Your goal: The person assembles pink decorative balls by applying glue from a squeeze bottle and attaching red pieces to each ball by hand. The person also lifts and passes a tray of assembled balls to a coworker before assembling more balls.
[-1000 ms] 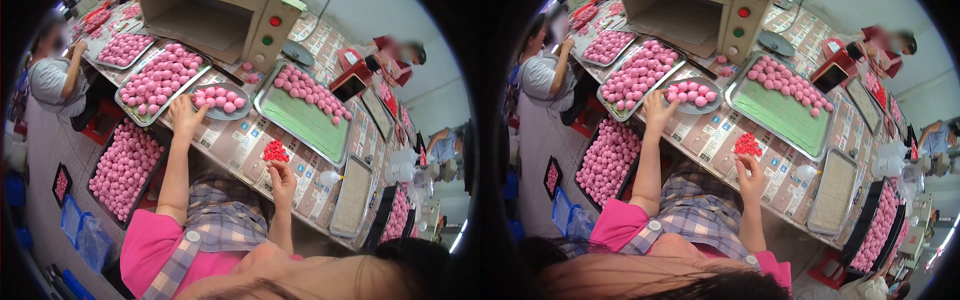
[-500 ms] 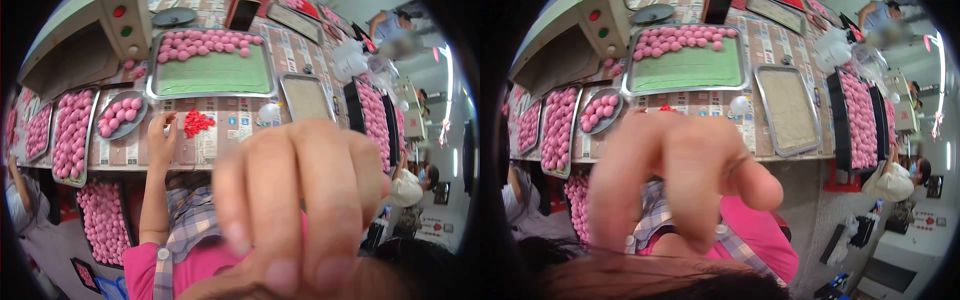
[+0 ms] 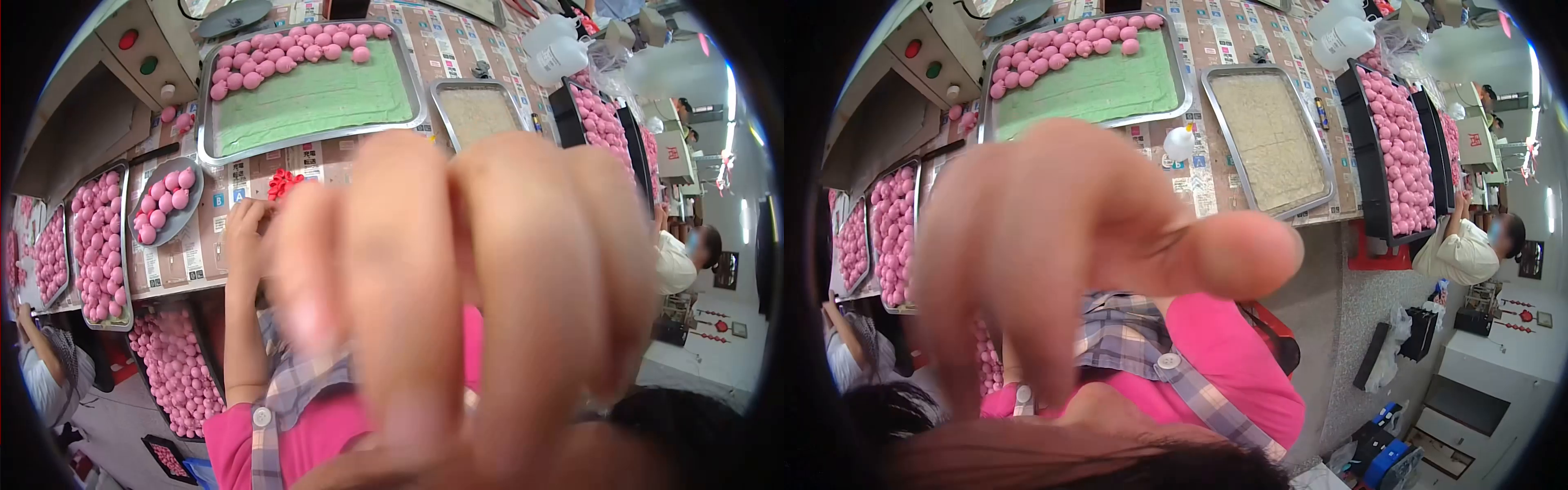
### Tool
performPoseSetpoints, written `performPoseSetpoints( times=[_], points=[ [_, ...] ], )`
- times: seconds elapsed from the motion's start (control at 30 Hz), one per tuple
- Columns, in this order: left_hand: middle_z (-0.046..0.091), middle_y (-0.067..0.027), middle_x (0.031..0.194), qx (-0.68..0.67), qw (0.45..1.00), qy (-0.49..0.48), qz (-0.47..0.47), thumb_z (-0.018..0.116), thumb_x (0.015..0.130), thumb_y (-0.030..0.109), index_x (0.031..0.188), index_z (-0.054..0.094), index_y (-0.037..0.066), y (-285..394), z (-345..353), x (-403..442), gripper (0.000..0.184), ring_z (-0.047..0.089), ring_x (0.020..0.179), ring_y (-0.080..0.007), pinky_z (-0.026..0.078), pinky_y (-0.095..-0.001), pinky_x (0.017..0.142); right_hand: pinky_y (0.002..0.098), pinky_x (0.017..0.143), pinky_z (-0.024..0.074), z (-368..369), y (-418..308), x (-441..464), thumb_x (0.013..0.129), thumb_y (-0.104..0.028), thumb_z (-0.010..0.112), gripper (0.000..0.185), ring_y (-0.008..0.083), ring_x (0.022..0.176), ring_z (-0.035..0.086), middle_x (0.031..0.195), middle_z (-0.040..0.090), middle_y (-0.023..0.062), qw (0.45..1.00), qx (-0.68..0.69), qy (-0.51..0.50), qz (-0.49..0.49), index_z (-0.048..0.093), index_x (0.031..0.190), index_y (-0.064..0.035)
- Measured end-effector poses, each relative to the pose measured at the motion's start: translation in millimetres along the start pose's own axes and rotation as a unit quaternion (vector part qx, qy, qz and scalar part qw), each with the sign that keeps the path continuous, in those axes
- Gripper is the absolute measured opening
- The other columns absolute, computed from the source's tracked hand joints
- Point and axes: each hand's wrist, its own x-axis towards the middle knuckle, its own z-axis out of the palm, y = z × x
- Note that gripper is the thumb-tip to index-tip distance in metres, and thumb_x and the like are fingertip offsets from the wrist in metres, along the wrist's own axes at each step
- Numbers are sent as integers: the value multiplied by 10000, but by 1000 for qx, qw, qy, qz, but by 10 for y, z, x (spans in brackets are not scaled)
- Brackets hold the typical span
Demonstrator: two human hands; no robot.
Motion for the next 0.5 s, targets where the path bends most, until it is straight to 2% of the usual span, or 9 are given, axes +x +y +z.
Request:
performPoseSetpoints(
  times=[0.07,0.1,0.17,0.23,0.33,0.37,0.4,0.47,0.5],
  points=[
    [513,-49,715,13,1000,4,24,648,679,111,764,582,60,58,-51,2,119,499,706,-207,382,-320,630,415,808,368,-89,-18,-279,869,-391,421,303,240,866,504,944,544,106,987,-116,104,-37,501,931,-106],
    [511,-52,716,22,999,0,32,651,676,111,755,578,58,-24,-3,-20,120,496,705,-213,383,-318,632,417,809,367,-120,-56,-498,867,-394,425,305,241,865,504,946,542,106,953,-234,184,-65,498,939,-106],
    [519,-49,736,20,999,-1,36,642,683,88,741,568,45,-125,37,-37,104,493,718,-190,382,-307,636,400,772,394,-239,-150,-1078,863,-322,463,262,236,797,519,932,535,152,788,-508,341,-69,492,926,-70],
    [541,-40,775,-3,1000,2,28,619,701,44,730,556,24,-142,35,-44,72,493,748,-133,379,-289,641,354,792,397,-304,-181,-1660,840,-194,514,183,206,813,518,927,538,139,609,-600,519,4,493,947,-47],
    [550,-44,796,-148,982,114,-29,639,709,91,739,551,43,-160,65,-29,105,509,723,-150,386,-277,615,317,776,401,-435,-57,-2175,755,-189,627,334,210,838,520,927,553,117,473,-665,556,158,498,993,7],
    [558,-50,802,-272,955,93,-68,624,729,86,757,549,42,-150,75,-18,91,508,700,-128,387,-249,600,315,774,400,-469,-32,-2208,744,-188,637,353,211,851,514,937,551,114,471,-677,538,176,499,1004,7],
    [567,-56,809,-391,912,69,-108,609,750,80,775,546,42,-126,81,-16,78,508,677,-107,387,-222,584,313,771,400,-503,12,-2168,733,-187,648,372,211,864,507,947,548,111,467,-687,521,196,499,1015,6],
    [584,-68,822,-604,776,17,-181,579,790,69,811,541,42,-62,97,-6,51,506,631,-64,388,-166,553,316,771,398,-554,48,-2147,720,-184,659,397,214,888,499,954,547,112,443,-702,497,253,498,1031,3],
    [588,-74,823,-628,755,5,-188,572,795,64,819,541,42,-25,109,-2,46,507,623,-65,393,-165,552,321,772,396,-591,44,-2147,718,-182,661,401,218,898,497,951,549,116,423,-707,487,289,497,1036,-1]
  ],
)
